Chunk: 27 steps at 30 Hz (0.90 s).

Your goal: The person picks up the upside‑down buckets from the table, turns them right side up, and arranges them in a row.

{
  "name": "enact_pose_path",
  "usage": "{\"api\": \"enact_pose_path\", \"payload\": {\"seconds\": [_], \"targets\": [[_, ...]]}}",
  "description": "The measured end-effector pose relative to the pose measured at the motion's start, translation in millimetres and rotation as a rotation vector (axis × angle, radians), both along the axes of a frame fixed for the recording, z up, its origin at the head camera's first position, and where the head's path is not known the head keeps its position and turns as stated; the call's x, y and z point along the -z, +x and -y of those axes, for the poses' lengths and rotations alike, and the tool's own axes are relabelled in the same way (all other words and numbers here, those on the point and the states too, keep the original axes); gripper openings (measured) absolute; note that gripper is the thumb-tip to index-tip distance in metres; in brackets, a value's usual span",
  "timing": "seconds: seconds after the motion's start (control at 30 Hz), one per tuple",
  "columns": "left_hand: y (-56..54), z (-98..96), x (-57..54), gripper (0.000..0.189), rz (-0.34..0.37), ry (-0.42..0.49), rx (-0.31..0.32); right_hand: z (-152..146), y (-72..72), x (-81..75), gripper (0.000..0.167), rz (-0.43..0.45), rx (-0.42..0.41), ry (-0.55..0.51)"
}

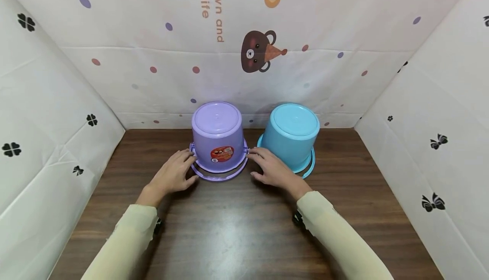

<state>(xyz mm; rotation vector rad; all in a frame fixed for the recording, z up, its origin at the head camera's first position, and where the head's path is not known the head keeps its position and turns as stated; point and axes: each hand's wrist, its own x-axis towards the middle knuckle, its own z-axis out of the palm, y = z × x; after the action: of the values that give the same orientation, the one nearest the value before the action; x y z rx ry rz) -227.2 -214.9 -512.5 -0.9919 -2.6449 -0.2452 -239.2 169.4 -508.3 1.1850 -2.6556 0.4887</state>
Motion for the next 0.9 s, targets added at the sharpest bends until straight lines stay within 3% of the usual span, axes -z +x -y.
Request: {"api": "enact_pose_path", "payload": {"seconds": [0.43,0.9], "targets": [[-12.4,0.0,2.4,0.058,0.034,-0.048,0.018,16,-14.9,2.3,0.050,0.027,-0.033,0.113],[-20.9,3.0,9.3,0.041,0.053,-0.063,0.060,25,-27.1,8.1,0.041,-0.049,-0.045,0.263]]}}
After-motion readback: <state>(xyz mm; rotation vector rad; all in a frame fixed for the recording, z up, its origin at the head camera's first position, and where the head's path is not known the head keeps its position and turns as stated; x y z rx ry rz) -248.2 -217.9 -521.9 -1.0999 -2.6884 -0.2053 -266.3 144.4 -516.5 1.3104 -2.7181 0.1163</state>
